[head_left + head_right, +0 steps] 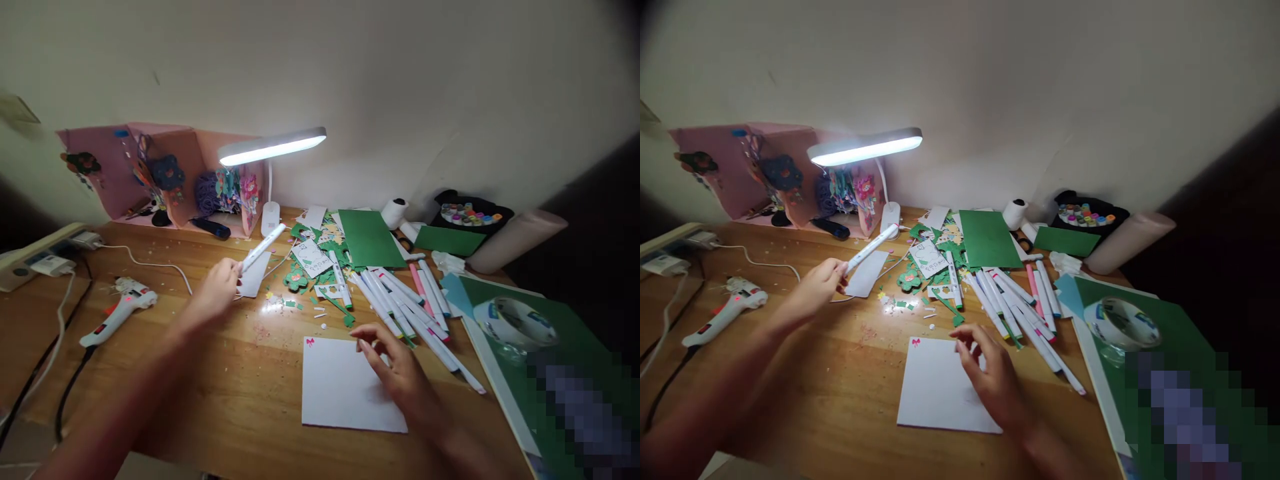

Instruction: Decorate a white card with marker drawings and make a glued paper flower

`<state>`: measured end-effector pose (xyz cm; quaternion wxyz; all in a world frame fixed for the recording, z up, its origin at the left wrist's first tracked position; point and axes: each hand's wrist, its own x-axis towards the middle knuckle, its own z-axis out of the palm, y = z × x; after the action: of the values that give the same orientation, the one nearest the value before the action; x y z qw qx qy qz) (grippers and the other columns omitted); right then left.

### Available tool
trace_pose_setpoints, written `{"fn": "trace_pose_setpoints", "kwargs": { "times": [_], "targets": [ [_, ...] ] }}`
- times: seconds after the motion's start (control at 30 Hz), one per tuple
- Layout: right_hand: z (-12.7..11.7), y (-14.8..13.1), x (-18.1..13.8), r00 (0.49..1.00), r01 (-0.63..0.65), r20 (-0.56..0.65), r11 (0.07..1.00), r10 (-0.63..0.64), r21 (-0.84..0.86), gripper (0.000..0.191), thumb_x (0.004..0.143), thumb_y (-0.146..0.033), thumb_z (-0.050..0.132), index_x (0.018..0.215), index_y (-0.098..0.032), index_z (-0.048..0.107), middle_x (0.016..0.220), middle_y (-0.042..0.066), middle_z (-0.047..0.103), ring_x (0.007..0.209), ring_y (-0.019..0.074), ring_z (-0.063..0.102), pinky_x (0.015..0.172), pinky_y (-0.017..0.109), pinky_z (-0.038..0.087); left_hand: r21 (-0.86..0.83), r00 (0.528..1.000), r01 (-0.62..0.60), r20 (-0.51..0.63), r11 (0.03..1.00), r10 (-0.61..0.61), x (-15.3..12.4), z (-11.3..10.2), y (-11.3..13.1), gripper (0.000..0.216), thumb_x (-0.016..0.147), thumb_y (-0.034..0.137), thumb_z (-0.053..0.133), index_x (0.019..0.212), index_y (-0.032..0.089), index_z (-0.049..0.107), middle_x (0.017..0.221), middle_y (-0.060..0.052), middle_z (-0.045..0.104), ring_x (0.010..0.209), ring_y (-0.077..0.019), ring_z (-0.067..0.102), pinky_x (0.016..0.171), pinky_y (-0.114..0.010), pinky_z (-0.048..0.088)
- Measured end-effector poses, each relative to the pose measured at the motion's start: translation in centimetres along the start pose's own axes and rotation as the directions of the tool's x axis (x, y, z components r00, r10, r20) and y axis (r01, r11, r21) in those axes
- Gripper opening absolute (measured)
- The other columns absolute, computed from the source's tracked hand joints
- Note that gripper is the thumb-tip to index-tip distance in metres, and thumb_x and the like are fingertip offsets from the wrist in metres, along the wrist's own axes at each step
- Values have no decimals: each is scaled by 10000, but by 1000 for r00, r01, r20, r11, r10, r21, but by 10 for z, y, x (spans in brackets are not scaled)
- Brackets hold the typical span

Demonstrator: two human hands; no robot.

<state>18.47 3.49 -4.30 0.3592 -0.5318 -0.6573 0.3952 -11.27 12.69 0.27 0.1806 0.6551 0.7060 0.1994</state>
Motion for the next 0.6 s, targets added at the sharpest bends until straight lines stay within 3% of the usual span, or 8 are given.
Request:
{"fn": "trace_pose_setpoints", "kwargs": {
  "times": [0.1,0.17,0.27,0.37,0.47,0.53,0.6],
  "targets": [
    [4,-4,7,952,-181,294,934,87,308,304,882,-454,442,1087,-235,492,791,12,571,585,130,558,458,229,360,-155,987,-135,64,979,146,-25,35,31,257,929,334,237,820,196,424,718,-24,572,649,-169,576,636,-281,438],
    [7,-4,12,904,-301,413,852,112,428,392,869,-511,440,1135,-224,448,776,6,572,471,92,527,383,198,245,-249,960,-207,133,946,245,-40,53,45,313,949,358,193,797,201,417,691,-7,566,597,-149,557,600,-264,429],
    [10,1,16,899,-373,410,756,152,538,458,836,-539,487,1162,-225,418,773,0,569,409,62,486,356,191,161,-322,900,-276,244,906,361,-52,66,54,317,953,356,212,779,201,427,688,-6,573,587,-148,534,575,-258,408],
    [13,5,13,920,-354,363,717,150,600,429,791,-518,575,1085,-222,475,702,-28,541,381,46,398,354,199,159,-324,793,-371,377,870,479,-61,71,56,289,952,339,243,822,192,455,725,-20,573,636,-162,525,595,-269,403],
    [18,2,6,947,-281,287,799,141,532,284,774,-474,612,831,-202,554,584,-45,484,447,72,383,414,207,256,-372,695,-422,453,827,559,-79,80,56,271,951,363,278,931,187,483,850,-42,595,742,-175,549,644,-270,426],
    [20,-7,-6,962,-202,250,904,111,377,257,777,-431,612,699,-192,563,623,-19,521,566,108,462,513,225,344,-398,651,-448,468,800,597,-97,88,55,255,929,394,355,922,192,510,851,-40,609,736,-175,558,641,-256,435],
    [15,-19,-26,954,-158,285,967,98,199,224,797,-405,578,710,-201,605,673,1,573,646,140,514,573,244,384,-434,588,-492,474,755,656,-116,94,53,239,933,363,357,929,200,531,817,-32,623,711,-164,564,639,-237,440]
  ]
}}
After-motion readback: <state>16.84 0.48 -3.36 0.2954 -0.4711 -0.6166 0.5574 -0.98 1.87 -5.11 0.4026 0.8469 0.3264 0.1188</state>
